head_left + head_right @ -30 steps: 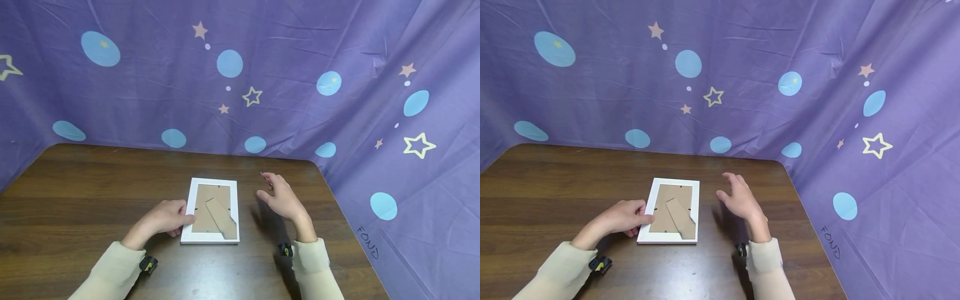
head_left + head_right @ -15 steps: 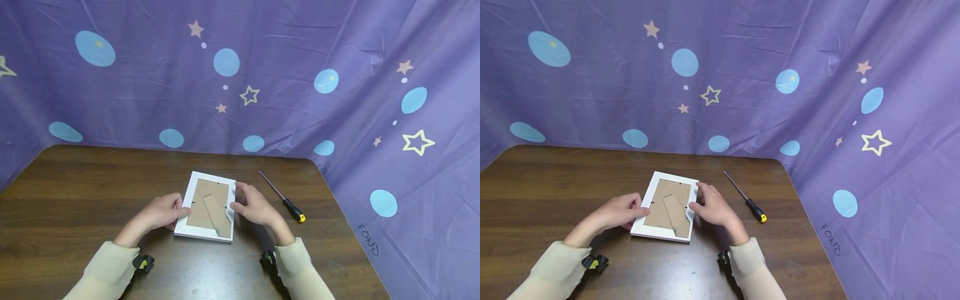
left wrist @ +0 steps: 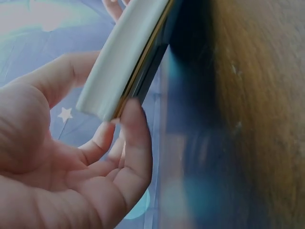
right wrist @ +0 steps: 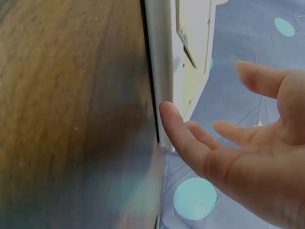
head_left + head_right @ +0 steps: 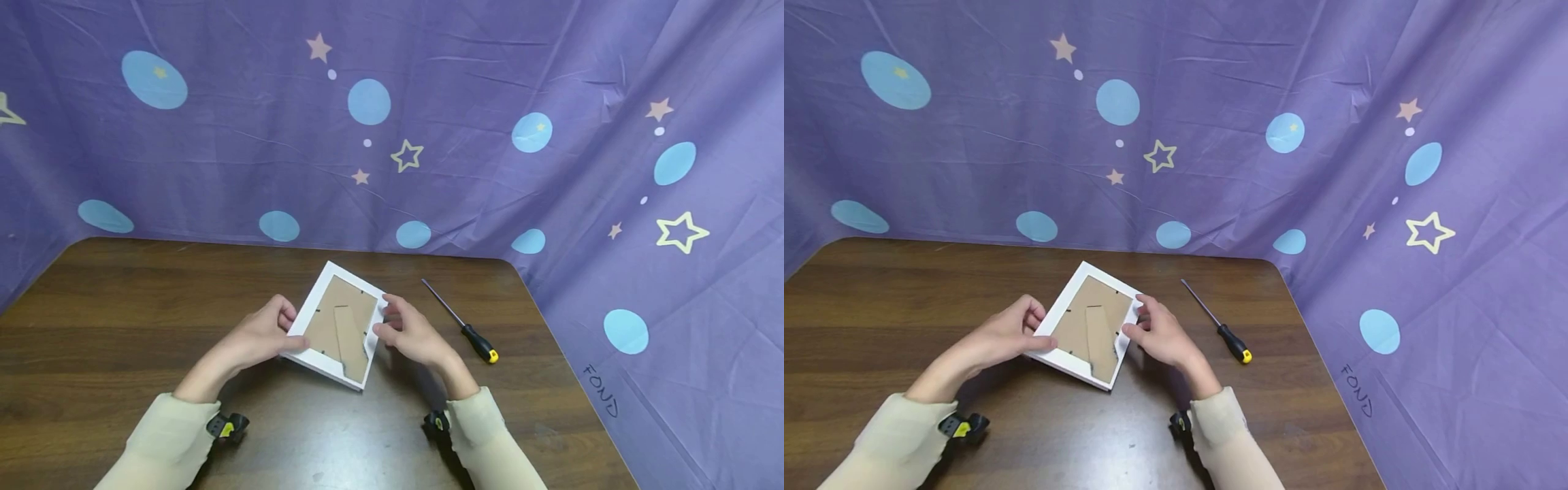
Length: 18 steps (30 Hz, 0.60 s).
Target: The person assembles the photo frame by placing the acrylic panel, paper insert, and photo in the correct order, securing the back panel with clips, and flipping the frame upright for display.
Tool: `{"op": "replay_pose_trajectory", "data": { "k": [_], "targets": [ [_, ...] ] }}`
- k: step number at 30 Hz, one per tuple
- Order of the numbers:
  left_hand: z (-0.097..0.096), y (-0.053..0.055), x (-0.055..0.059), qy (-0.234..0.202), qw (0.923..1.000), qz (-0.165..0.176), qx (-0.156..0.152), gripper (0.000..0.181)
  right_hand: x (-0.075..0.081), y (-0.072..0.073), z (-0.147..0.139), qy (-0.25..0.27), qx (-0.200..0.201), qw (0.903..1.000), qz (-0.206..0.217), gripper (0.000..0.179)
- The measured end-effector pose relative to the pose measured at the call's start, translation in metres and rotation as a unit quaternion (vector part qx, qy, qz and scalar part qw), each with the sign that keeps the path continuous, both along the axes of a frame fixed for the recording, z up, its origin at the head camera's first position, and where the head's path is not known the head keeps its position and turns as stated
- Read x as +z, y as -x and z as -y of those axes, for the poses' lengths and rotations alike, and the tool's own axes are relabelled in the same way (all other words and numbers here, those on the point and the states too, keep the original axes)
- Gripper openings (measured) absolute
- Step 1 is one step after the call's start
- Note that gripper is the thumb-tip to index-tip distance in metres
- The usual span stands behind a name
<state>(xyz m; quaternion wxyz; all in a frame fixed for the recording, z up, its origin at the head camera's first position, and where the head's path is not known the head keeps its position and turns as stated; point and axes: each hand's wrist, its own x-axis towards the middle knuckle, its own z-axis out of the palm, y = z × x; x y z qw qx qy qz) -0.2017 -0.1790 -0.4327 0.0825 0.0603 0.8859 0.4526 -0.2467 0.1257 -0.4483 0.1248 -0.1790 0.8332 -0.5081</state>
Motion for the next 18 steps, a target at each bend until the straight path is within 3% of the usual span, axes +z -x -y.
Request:
{"op": "replay_pose_trajectory", "data": {
  "k": [5, 11, 18],
  "targets": [
    [-0.003, 0.0, 0.003, -0.02, 0.9995, -0.021, 0.008, 0.065, 0.004, 0.002, 0.002, 0.051, -0.022, 0.9981, 0.025, 0.067],
    [-0.008, -0.001, 0.006, -0.04, 0.9965, -0.067, 0.03, 0.063, 0.015, 0.009, 0.001, 0.098, -0.051, 0.993, 0.043, 0.065],
    [-0.015, -0.003, 0.014, -0.02, 0.9893, -0.133, 0.056, 0.059, 0.03, 0.02, -0.002, 0.17, -0.058, 0.9809, 0.076, 0.067]
  ]
}}
